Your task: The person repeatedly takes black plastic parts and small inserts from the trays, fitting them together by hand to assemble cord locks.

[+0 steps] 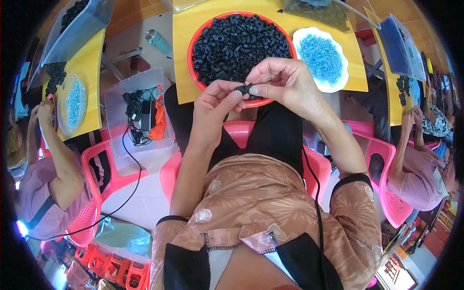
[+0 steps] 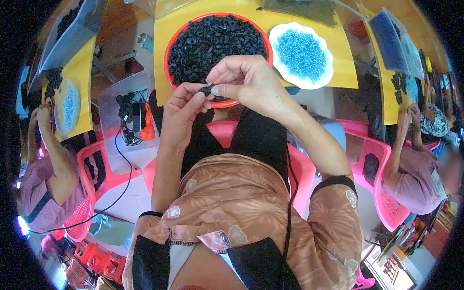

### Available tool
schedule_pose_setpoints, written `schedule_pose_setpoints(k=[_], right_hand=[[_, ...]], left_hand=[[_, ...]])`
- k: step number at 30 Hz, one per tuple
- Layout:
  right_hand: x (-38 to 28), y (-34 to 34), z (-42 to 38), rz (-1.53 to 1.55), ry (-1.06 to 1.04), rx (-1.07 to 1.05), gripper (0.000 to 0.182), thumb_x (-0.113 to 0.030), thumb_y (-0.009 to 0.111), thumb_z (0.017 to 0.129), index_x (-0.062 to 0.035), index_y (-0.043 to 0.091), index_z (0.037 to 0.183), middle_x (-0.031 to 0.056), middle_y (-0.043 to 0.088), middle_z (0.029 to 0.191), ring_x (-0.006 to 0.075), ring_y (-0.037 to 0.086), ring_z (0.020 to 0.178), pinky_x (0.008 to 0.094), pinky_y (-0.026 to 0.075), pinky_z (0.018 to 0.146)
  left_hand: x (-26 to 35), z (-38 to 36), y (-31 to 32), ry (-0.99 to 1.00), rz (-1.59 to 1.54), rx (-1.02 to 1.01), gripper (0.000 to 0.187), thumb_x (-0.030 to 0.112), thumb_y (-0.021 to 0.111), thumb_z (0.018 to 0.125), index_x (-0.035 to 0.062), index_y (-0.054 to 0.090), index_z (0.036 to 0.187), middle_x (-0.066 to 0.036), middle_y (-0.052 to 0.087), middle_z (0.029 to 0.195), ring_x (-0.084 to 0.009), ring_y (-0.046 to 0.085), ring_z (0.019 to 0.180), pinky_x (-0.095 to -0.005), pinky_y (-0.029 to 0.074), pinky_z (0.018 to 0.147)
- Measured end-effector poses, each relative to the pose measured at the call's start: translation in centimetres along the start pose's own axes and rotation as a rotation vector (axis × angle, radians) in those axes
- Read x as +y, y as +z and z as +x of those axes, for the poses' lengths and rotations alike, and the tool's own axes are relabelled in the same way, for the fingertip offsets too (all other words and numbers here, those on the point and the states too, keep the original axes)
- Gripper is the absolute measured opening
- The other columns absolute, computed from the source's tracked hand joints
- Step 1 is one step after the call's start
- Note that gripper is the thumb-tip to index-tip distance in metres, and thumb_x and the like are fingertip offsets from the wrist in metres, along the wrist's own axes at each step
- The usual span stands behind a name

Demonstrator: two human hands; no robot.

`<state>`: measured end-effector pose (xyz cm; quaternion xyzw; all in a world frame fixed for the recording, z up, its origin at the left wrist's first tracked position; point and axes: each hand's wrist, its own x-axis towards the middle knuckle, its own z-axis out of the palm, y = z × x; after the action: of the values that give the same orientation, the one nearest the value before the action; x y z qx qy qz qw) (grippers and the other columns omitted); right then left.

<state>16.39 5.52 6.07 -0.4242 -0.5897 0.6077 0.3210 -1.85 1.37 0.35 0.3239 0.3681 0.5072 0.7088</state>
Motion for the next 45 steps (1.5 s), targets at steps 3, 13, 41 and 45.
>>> schedule_pose_setpoints(k=[3,13,41,45], right_hand=[[0.3,0.1,-0.2,0.032,-0.019,-0.011,0.013,0.005,0.064,0.079,0.0012,0.063,0.09,0.0061,0.068,0.083,0.0096,0.065,0.078,0.0235,0.052,0.073],[0.0,-0.1,-0.6,-0.084,-0.026,-0.039,0.023,0.006,0.061,0.077,0.0008,0.054,0.098,0.0049,0.063,0.08,0.0097,0.062,0.073,0.0232,0.05,0.065],[2.9,0.5,-0.7,0.074,0.003,0.025,0.031,0.005,0.067,0.072,-0.0059,0.038,0.079,0.004,0.058,0.072,0.0074,0.061,0.072,0.0228,0.051,0.064],[2.7,0.7,-0.8,0.053,0.029,0.005,0.03,0.005,0.065,0.072,-0.0063,0.038,0.076,0.0034,0.058,0.071,0.0082,0.062,0.071,0.0224,0.051,0.062]], left_hand=[[0.4,-0.2,0.2,0.036,0.059,0.002,0.016,0.009,0.06,0.089,0.0004,0.059,0.102,-0.006,0.066,0.087,-0.0095,0.059,0.073,-0.0213,0.047,0.068],[0.6,-0.6,0.5,0.03,0.157,-0.063,0.015,0.006,0.058,0.09,0.0002,0.056,0.103,-0.005,0.064,0.088,-0.0078,0.06,0.076,-0.0194,0.049,0.068],[-1.0,-1.3,0.9,0.162,0.27,0.016,0.007,0.002,0.054,0.091,-0.002,0.057,0.096,-0.005,0.064,0.08,-0.0063,0.058,0.066,-0.02,0.049,0.061],[-1.5,-1.8,0.7,0.172,0.272,-0.004,0.01,0.003,0.053,0.091,-0.0019,0.056,0.099,-0.006,0.064,0.08,-0.0073,0.058,0.066,-0.0205,0.047,0.061]])
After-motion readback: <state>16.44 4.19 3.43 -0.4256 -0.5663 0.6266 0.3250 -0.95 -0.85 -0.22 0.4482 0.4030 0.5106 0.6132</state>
